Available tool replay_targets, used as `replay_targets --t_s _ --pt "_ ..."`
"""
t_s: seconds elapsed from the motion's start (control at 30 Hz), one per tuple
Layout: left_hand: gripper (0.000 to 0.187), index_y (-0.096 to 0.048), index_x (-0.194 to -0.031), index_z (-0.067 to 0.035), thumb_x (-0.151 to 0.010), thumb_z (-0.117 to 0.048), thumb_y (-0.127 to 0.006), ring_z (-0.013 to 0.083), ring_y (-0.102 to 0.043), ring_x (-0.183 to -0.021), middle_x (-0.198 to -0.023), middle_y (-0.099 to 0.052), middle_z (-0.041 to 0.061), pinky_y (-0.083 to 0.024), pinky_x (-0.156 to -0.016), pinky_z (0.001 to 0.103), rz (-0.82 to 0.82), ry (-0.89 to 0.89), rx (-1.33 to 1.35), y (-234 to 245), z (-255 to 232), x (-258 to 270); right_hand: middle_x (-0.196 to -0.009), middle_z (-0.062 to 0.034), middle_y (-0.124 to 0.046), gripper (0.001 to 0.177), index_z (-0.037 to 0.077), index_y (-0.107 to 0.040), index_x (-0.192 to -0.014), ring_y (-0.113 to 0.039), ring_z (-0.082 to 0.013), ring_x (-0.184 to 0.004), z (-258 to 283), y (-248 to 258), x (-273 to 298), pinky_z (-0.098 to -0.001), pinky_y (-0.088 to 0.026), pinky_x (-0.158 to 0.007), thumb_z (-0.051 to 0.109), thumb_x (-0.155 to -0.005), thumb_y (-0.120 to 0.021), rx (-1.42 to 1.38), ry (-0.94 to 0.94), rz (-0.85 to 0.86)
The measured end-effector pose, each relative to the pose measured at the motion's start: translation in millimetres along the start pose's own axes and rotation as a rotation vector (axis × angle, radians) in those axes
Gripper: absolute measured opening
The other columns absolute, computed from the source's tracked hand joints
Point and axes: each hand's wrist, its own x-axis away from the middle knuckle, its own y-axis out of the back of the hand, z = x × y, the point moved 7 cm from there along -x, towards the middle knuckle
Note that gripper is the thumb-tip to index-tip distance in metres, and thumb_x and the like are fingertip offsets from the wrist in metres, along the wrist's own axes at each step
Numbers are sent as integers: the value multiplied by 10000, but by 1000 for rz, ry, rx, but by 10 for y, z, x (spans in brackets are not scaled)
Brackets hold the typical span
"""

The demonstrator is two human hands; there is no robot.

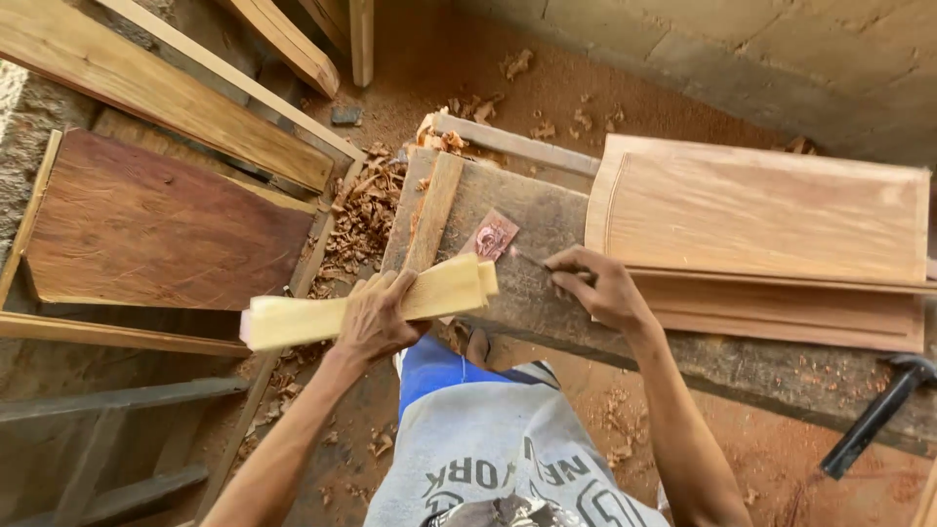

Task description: The person uses a chisel to pare and shape the ends of wooden drawer rails and a curved wooden part at a workbench, fitting them against a drawer front. They reposition the pieces repeatedly, tap a hammer on the drawer front, and set the shaped pieces on the bench.

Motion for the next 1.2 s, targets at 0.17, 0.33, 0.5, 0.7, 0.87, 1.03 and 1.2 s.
replay_targets --t_s 0.17,0.33,0.5,0.7,0.87,1.03,1.2 --pt "579 -604 -1077 -93 -640 -374 -859 250 -593 -780 -830 -603 95 -431 -723 426 -6 -59 -109 651 -411 -67 -906 -71 -799 270 81 -769 -1161 -638 -125 -707 791 125 481 -283 -494 -599 70 -893 -735 136 98 -66" --pt "576 -629 -1027 -92 -635 -432 -880 271 -593 -785 -839 -609 103 -451 -709 429 -67 -160 -129 961 -707 -22 -1114 -94 -787 262 109 -779 -1115 -757 -162 -886 1219 66 684 -288 -593 -750 44 -862 -754 345 371 -115" --pt "609 -640 -1030 -92 -568 -406 -883 285 -612 -806 -831 -615 97 -458 -727 436 -131 -205 -140 1106 -856 54 -1038 -101 -767 358 92 -749 -1175 -716 -233 -1026 1281 -88 887 -346 -588 -924 -57 -855 -691 532 615 -124" --pt "643 -647 -1060 -76 -569 -417 -886 282 -617 -798 -830 -620 100 -462 -720 437 -158 -216 -167 1129 -876 131 -1029 -114 -750 467 88 -733 -1195 -683 -246 -943 1401 -282 1066 -385 -564 -894 -90 -770 -663 882 643 -74" --pt "599 -653 -1091 -72 -650 -413 -873 254 -617 -770 -817 -629 88 -470 -700 426 -92 -154 -168 1022 -788 211 -1040 -73 -756 437 187 -738 -1196 -673 -203 -949 1281 -200 1124 -398 -539 -874 -45 -829 -684 965 670 8" --pt "567 -643 -1065 -77 -668 -414 -867 259 -619 -768 -816 -631 90 -482 -711 429 -59 -129 -132 1029 -799 252 -1048 -69 -732 455 189 -745 -1203 -649 -235 -1004 1356 -120 1100 -356 -569 -896 -57 -824 -695 935 761 -83" --pt "586 -640 -1081 -69 -662 -409 -866 267 -622 -789 -845 -631 98 -487 -714 427 -100 -188 -127 1087 -871 281 -1072 -83 -722 458 192 -740 -1180 -648 -250 -1078 1459 -220 1087 -386 -559 -974 -40 -785 -719 986 831 -77"
